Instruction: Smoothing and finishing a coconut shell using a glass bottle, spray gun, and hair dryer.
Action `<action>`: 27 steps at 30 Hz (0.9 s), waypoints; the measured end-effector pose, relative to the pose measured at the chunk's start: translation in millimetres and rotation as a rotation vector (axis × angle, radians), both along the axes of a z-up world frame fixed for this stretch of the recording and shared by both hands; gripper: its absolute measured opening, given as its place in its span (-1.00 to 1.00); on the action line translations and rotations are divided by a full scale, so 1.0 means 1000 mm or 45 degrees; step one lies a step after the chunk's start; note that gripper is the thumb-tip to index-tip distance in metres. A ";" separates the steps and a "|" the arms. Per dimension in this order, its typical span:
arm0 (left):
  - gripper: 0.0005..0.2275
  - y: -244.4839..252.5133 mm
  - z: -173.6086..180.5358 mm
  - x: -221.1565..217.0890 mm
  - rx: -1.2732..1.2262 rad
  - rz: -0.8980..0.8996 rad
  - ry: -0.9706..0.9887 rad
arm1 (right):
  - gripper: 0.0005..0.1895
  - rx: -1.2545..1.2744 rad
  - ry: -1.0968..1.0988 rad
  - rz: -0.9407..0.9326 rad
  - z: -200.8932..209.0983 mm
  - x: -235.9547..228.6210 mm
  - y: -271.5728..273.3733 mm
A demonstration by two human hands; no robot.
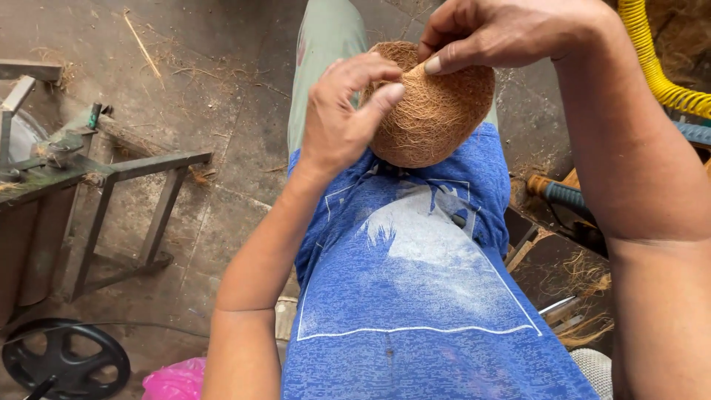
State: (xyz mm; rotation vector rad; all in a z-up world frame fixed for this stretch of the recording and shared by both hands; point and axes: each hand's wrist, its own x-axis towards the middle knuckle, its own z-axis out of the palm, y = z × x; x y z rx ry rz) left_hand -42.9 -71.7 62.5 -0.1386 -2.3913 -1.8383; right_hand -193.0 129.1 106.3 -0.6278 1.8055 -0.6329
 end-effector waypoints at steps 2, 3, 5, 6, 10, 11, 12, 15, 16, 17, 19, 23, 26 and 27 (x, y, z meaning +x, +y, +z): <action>-0.77 0.009 0.000 0.002 -0.121 0.012 0.028 | -0.78 0.035 0.024 0.011 0.000 -0.002 0.000; -0.77 0.011 0.000 0.002 -0.134 0.029 0.026 | -0.78 0.022 -0.010 -0.007 -0.002 -0.003 0.000; -0.76 0.015 0.000 0.000 -0.141 0.044 0.024 | -0.79 0.015 -0.043 -0.027 -0.005 -0.004 0.001; -0.81 0.016 0.001 -0.001 -0.120 0.027 -0.006 | -0.81 -0.005 -0.028 0.005 -0.006 -0.004 0.000; -0.87 0.016 0.001 -0.006 0.146 -0.057 -0.287 | -0.80 -0.020 0.036 0.152 -0.005 -0.007 -0.006; -0.87 0.017 -0.005 -0.008 0.147 -0.059 -0.284 | -0.80 -0.019 0.039 0.151 -0.008 -0.008 -0.004; -0.89 0.018 -0.010 -0.008 0.268 -0.076 -0.383 | -0.80 -0.049 -0.013 0.134 -0.011 -0.008 -0.003; -0.91 0.017 -0.015 -0.008 0.405 -0.109 -0.482 | -0.77 -0.056 -0.065 0.124 -0.012 -0.009 -0.004; -0.90 0.017 -0.014 -0.007 0.422 -0.122 -0.490 | -0.75 -0.034 -0.074 0.135 -0.011 -0.008 -0.004; -0.90 0.017 -0.018 -0.007 0.422 -0.125 -0.493 | -0.75 -0.033 -0.077 0.131 -0.014 -0.008 -0.004; -0.89 0.017 -0.025 -0.008 0.382 -0.163 -0.434 | -0.74 0.001 -0.081 0.168 -0.020 -0.009 -0.005; -0.89 0.016 -0.024 -0.008 0.367 -0.150 -0.473 | -0.74 0.004 -0.126 0.119 -0.029 -0.011 -0.012; -0.89 0.018 -0.026 -0.006 0.403 -0.143 -0.482 | -0.73 -0.031 -0.128 0.130 -0.030 -0.012 -0.013; -0.89 0.018 -0.025 -0.006 0.416 -0.142 -0.482 | -0.75 0.006 -0.134 0.117 -0.027 -0.011 -0.015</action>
